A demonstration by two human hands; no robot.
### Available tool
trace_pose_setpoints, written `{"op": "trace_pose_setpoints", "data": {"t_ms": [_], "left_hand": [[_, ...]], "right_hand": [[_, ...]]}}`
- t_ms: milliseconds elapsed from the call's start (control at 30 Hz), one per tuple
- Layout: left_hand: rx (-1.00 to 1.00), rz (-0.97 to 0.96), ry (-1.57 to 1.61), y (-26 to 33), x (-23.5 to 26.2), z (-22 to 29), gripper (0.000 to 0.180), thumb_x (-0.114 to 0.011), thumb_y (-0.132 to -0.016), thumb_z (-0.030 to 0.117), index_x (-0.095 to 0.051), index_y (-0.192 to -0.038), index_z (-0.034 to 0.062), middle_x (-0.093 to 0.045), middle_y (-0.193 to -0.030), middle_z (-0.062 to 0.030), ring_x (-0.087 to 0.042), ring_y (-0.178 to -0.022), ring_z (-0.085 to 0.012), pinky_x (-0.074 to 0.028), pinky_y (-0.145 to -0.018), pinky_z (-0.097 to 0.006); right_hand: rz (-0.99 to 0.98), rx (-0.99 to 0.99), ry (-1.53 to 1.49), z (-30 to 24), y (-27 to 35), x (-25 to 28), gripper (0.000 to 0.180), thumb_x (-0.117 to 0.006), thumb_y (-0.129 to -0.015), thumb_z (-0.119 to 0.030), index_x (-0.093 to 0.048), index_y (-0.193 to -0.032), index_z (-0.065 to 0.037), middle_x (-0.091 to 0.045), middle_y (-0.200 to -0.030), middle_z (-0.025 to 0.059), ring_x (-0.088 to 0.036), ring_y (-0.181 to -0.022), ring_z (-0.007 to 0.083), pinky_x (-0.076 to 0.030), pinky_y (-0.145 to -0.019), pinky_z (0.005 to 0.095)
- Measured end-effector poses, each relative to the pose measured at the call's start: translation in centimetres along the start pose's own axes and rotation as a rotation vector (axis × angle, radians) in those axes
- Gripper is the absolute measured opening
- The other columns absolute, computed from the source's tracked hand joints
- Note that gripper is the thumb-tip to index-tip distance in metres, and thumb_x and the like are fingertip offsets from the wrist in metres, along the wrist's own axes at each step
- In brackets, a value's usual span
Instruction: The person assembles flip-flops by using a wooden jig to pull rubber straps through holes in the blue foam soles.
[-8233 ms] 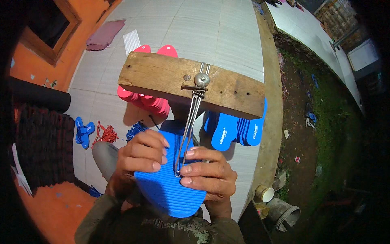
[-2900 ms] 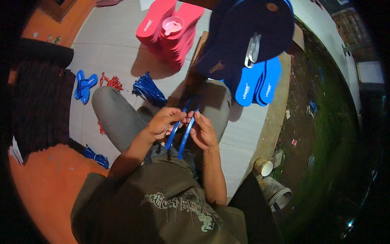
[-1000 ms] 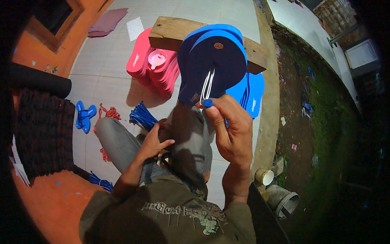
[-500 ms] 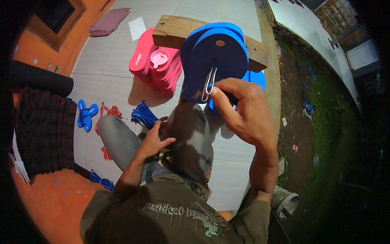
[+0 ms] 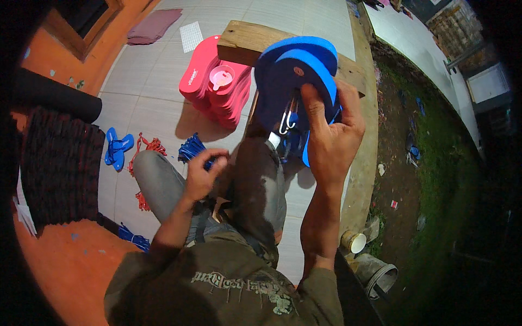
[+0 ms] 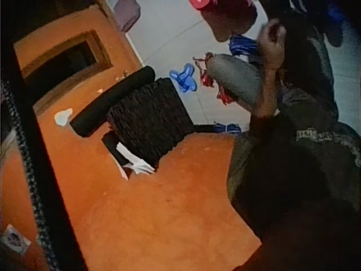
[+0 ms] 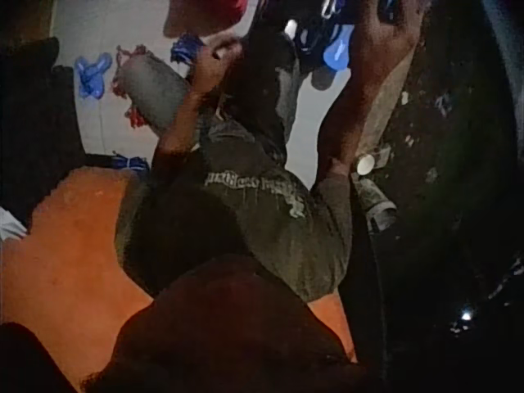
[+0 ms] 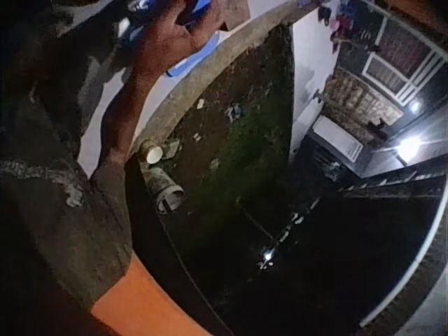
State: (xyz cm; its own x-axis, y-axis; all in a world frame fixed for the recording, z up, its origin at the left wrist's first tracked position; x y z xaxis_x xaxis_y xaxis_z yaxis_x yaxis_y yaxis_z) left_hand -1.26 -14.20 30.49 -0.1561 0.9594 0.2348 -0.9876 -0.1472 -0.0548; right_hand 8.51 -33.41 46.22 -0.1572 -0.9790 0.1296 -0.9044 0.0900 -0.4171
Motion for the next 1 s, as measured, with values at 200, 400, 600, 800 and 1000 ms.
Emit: {"op": "trace_pose_setpoints", "data": {"t_ms": [200,400,600,800,1000], "left_hand": [[-0.840,0.298,-0.107,-8.7,-1.4,15.3,0.030,-0.056,-0.083,0.029,-0.058,-0.088,-0.0009,-0.060,-0.080,-0.0124,-0.059,-0.073,-0.0248,-0.046,-0.065,-0.031],[-0.392,-0.111,0.073,-10.6,-4.0,15.6,0.038,-0.052,-0.083,0.041,-0.057,-0.087,0.0036,-0.054,-0.071,-0.0026,-0.048,-0.069,-0.0070,-0.040,-0.063,-0.021],[-0.707,0.225,0.006,-5.2,-3.3,14.4,0.024,-0.056,-0.081,0.027,-0.057,-0.085,0.0041,-0.056,-0.077,-0.0129,-0.054,-0.067,-0.0306,-0.043,-0.063,-0.035],[-0.706,-0.023,0.193,-8.3,-4.8,15.4,0.023,-0.061,-0.078,0.026,-0.058,-0.084,0.0039,-0.056,-0.074,-0.0114,-0.053,-0.065,-0.0283,-0.043,-0.061,-0.034],[-0.456,0.070,0.323,-10.4,-5.7,14.4,0.025,-0.060,-0.080,0.026,-0.057,-0.082,0.0014,-0.054,-0.073,-0.0121,-0.055,-0.068,-0.0271,-0.044,-0.062,-0.033]], "right_hand": [[-0.156,-0.045,-0.239,1.5,0.8,0.5,0.026,-0.065,-0.077,-0.018,-0.059,-0.094,0.001,-0.059,-0.086,0.0028,-0.052,-0.079,0.0092,-0.041,-0.072,0.0216],[-0.111,-0.143,-0.237,0.8,0.3,0.6,0.027,-0.060,-0.082,-0.021,-0.057,-0.098,0.000,-0.059,-0.087,0.0047,-0.053,-0.080,0.0094,-0.042,-0.071,0.0229],[0.049,-0.069,0.007,0.9,5.4,-0.1,0.018,-0.061,-0.079,-0.015,-0.057,-0.089,0.000,-0.055,-0.082,0.0040,-0.050,-0.077,0.0123,-0.040,-0.070,0.0259],[-0.035,0.012,-0.194,1.1,2.4,1.5,0.018,-0.065,-0.073,-0.008,-0.055,-0.085,0.000,-0.051,-0.079,0.0036,-0.048,-0.074,0.0125,-0.039,-0.068,0.0242],[-0.030,-0.239,-0.328,2.2,1.2,0.3,0.017,-0.060,-0.079,-0.010,-0.057,-0.092,0.000,-0.055,-0.088,0.0041,-0.051,-0.082,0.0130,-0.040,-0.073,0.0244]]}}
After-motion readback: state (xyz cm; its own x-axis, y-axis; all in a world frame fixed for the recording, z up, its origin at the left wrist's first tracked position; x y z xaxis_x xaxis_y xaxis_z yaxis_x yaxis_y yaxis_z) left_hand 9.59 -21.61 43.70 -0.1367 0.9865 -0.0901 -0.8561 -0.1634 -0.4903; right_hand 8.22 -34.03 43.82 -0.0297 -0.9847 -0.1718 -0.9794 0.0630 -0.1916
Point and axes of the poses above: each hand's wrist, its own y-axis away from the middle knuckle, its own x-axis out of the back of the hand, z = x × y, the point moved 4 cm from there along -y, towards the middle knuckle
